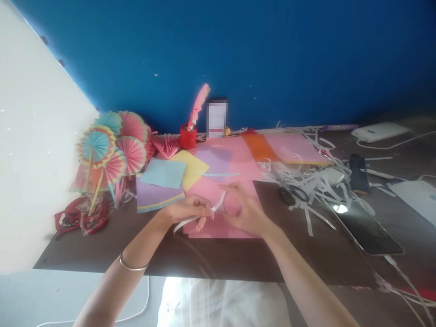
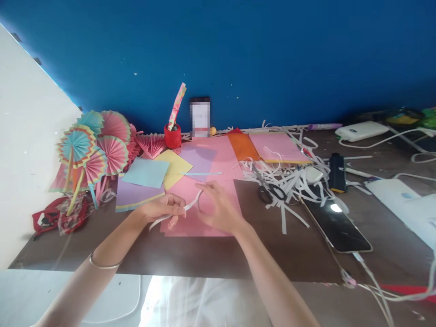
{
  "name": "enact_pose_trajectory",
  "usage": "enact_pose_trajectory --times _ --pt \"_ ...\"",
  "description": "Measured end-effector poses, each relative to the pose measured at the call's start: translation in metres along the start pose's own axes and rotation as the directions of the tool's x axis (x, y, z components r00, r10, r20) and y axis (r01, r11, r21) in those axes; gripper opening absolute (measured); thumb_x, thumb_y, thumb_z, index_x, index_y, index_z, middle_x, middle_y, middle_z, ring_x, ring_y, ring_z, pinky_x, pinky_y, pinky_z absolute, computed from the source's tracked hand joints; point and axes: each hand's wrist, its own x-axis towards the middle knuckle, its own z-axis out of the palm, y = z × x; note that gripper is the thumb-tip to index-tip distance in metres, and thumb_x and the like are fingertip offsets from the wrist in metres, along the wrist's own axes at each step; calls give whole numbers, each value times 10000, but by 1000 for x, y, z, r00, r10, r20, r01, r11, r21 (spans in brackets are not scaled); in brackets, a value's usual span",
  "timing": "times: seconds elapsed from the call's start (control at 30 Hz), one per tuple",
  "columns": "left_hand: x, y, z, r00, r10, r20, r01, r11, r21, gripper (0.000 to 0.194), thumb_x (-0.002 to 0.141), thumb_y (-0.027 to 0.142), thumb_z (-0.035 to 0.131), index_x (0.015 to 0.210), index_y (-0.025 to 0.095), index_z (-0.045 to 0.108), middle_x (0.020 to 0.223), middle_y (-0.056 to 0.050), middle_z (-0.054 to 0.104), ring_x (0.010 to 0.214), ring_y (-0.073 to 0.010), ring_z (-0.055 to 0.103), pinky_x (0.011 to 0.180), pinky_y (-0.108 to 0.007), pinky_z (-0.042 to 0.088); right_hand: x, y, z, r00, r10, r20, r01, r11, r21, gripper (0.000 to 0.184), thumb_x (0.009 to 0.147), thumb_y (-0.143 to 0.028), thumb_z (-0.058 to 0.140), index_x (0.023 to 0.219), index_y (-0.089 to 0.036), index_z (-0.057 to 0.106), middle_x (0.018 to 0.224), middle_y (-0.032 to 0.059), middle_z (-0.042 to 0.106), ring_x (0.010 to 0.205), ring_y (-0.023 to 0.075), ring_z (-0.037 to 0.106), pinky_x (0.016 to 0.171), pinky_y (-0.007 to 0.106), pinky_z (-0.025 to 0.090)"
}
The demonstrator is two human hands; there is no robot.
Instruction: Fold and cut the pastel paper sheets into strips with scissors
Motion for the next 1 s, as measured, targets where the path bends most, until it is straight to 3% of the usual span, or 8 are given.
enact_pose_trajectory --times 0.13,0.27,0.47,0.6,0.77,0.9,1.0 --pt "0 0 -5 994 26 -109 -22 999 39 273 714 378 653 728 109 607 513 -25 630 474 -104 582 521 -209 454 -1 1 -1 964 -96 -248 25 961 -274 268 708 -222 613 972 -240 568 1018 78 512 928 238 506 818 398 399" --pt "-1 -2 -9 992 54 -118 -47 997 65 385 691 372 678 970 111 624 573 -45 667 550 -145 637 618 -268 503 -2 0 1 939 -198 -283 45 883 -466 123 753 -213 582 873 -243 583 1031 72 545 955 240 494 840 411 349" --pt "-1 0 -5 995 87 -58 -83 993 81 329 700 374 666 865 90 675 902 -152 693 825 -231 659 776 -365 510 -5 1 6 923 -241 -299 53 851 -523 109 752 -194 582 841 -257 579 1046 61 560 988 237 491 858 413 327" --pt "0 1 -2 988 146 -51 -141 986 89 299 726 384 635 822 107 694 1042 -151 655 972 -251 611 849 -361 486 -6 0 8 916 -270 -298 74 841 -536 137 745 -177 587 850 -264 565 1042 58 555 983 233 495 853 407 336" --pt "8 -5 3 983 155 -102 -152 988 31 372 707 400 657 915 92 652 817 -130 692 756 -214 660 763 -385 513 -5 -1 8 898 -323 -298 118 830 -545 161 742 -164 601 860 -260 549 1034 64 541 995 234 486 846 398 342" --pt "12 -8 6 967 186 -175 -160 976 150 336 733 408 624 852 96 652 723 -104 688 692 -175 653 745 -337 506 -4 -3 8 895 -331 -298 117 820 -560 163 743 -172 613 865 -258 546 1030 67 536 999 232 484 847 388 346" --pt "10 -6 7 929 264 -259 -201 948 245 259 751 349 611 782 96 661 747 -100 686 700 -163 646 728 -299 501 -5 -5 6 902 -308 -302 94 824 -559 162 742 -240 635 888 -245 563 1050 86 535 1008 244 482 856 392 332"
